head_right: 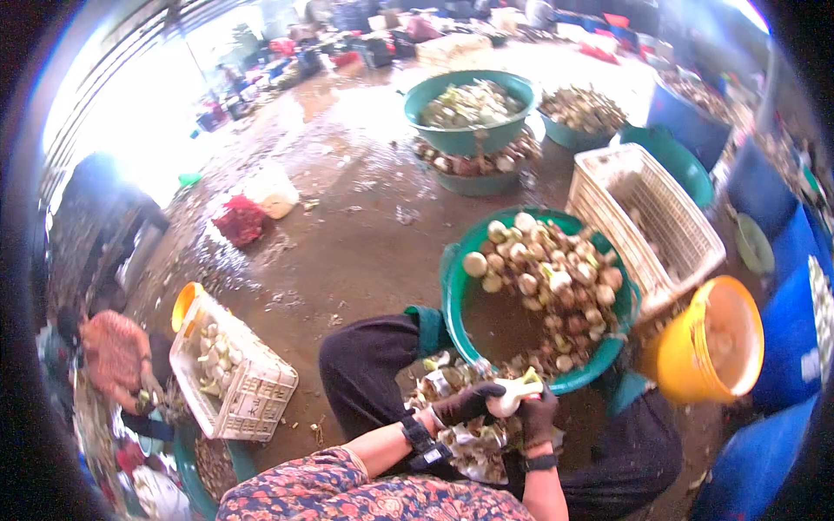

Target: Peeling and trimming the skins of root vegetables in a large processing facility.

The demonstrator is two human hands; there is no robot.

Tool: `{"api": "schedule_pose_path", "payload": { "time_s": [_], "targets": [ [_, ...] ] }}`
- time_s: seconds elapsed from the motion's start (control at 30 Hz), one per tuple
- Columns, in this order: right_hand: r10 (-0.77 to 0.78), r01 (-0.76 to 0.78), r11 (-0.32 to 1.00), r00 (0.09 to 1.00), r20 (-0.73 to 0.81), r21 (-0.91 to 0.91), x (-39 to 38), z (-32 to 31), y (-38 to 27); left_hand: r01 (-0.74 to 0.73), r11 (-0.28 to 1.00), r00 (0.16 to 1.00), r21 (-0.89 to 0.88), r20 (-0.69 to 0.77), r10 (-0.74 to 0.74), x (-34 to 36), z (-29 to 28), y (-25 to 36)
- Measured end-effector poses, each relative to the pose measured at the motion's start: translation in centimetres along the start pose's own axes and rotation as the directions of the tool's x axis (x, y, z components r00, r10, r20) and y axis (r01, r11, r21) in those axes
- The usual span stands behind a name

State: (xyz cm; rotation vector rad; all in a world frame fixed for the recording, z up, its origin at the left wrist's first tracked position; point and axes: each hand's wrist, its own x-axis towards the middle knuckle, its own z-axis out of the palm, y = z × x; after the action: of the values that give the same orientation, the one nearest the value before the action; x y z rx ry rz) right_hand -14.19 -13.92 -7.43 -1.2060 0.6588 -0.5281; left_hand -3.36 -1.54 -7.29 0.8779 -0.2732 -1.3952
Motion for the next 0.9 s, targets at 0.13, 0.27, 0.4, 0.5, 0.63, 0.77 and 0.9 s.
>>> {"api": "schedule_pose_path", "payload": {
  "time_s": [0.13,0.27,0.4,0.5,0.63,0.77,0.9],
  "targets": [
    [0.235,-0.296,0.812,0.955,0.182,0.503,-1.5,2.6,-4.5,-0.154,0.789,0.920,0.595,-0.205,0.334,-0.2,0.6,1.5],
    [0.011,-0.004,0.998,0.994,0.110,-0.065,-1.1,1.9,-3.1,-0.044,0.725,0.973,0.688,-0.135,0.188,-1.8,3.8,3.5],
    [0.137,-0.219,0.923,0.955,0.262,0.316,-1.9,2.1,-6.4,-0.154,0.986,0.982,-0.059,0.100,0.160,-1.3,0.2,2.1],
    [0.163,-0.266,0.905,0.938,0.306,0.333,-2.9,2.0,-7.1,-0.162,0.872,0.979,0.461,0.189,0.081,-3.3,3.3,6.1],
    [0.224,-0.315,0.910,0.921,0.318,0.271,-3.0,1.4,-4.5,-0.091,0.889,0.986,0.449,-0.087,0.144,-1.7,0.5,2.5],
    [0.212,-0.232,0.914,0.972,0.097,0.331,-1.6,-2.2,-1.2,-0.359,0.768,0.909,0.530,0.013,0.416,-3.8,4.8,3.2],
    [0.297,-0.348,0.654,0.935,0.196,0.672,2.0,-2.0,-2.6,-0.184,0.770,0.960,0.610,-0.058,0.276,-6.4,5.4,4.5]
  ]
}}
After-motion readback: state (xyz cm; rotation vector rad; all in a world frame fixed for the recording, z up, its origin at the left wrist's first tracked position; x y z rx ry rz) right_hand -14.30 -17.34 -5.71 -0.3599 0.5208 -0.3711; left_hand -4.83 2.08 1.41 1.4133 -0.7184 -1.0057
